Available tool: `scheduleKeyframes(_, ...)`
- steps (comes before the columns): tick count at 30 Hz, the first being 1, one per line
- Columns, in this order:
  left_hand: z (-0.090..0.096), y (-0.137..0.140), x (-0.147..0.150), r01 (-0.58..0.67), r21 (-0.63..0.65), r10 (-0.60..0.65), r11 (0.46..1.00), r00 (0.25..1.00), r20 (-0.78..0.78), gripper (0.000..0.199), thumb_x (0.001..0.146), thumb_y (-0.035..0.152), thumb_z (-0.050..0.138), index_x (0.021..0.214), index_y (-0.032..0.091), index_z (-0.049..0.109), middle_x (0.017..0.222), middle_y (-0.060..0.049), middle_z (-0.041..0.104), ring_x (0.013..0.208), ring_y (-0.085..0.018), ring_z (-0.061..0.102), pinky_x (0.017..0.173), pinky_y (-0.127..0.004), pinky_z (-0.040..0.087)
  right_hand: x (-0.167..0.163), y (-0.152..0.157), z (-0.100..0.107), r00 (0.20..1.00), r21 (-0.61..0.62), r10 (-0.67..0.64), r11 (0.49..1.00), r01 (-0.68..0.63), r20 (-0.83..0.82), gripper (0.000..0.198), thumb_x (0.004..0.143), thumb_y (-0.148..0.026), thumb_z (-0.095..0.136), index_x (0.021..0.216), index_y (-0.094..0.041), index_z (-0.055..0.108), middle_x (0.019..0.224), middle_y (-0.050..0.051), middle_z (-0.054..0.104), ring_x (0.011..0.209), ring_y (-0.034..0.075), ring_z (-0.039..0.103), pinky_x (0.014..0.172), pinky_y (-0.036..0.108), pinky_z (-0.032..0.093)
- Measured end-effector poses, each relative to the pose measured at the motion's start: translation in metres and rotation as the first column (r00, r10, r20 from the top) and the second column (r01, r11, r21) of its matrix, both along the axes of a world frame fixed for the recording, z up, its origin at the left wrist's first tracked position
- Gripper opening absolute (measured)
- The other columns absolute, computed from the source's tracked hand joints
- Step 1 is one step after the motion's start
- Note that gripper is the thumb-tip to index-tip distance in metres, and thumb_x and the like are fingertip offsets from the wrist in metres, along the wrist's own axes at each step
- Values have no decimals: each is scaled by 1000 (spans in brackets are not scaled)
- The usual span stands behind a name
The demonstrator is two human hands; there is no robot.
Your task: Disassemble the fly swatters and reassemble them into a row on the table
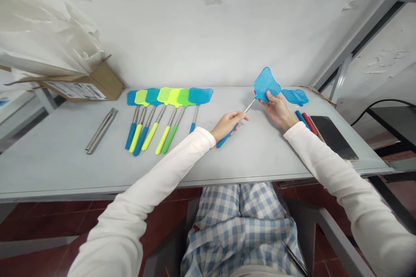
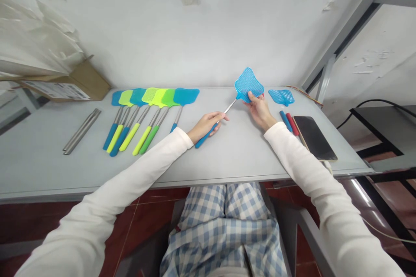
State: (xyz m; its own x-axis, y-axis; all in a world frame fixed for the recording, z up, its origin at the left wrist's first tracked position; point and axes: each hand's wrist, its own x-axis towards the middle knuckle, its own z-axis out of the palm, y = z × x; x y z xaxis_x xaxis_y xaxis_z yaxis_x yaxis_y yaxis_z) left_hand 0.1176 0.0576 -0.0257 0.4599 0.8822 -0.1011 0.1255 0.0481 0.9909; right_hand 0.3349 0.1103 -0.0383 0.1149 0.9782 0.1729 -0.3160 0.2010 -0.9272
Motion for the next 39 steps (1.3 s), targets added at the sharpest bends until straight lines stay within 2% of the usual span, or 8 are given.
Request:
scheduleKeyframes(13, 2, -1, 0, -3, -8, 3, 1000, 1000, -16, 30, 98, 36, 45, 95, 15, 67, 53, 7, 40, 37, -4, 30, 37, -18, 24, 1, -1, 1, 999, 17, 3, 1000, -4, 49, 39, 63, -50, 87, 89, -32, 64, 109, -3, 73, 122, 23, 61, 103, 43, 52)
scheduleKeyframes(22, 0, 0, -1, 8, -7, -8, 1000, 1000, -15, 33, 98, 40, 45, 95, 15, 67, 53, 7, 40, 37, -4, 30, 38, -18, 24, 0, 0, -3, 999, -16, -17, 1000, 18, 45, 35, 67, -48, 85, 87, -30, 64, 114, -2, 72, 120, 21, 62, 104, 41, 51)
scheduleKeyframes(30, -1, 0, -2, 16, 5, -16, 1000, 1000, -22, 33, 98, 40, 45, 96, 15, 67, 53, 7, 41, 37, -4, 32, 38, -18, 24, 0, 2, -5, 1000, 0, -14, 1000, 14, 22, 39, 61, -50, 88, 85, -30, 65, 111, -3, 73, 120, 22, 62, 105, 41, 51)
scheduleKeyframes(39, 0, 0, -1, 23, -4, -23, 1000, 1000, -6, 34, 98, 40, 45, 96, 15, 67, 53, 7, 40, 37, -4, 30, 38, -18, 23, 1, 3, -7, 999, -46, -28, 999, 29, 23, 30, 68, -45, 84, 83, -29, 63, 107, -2, 73, 120, 22, 62, 104, 42, 52)
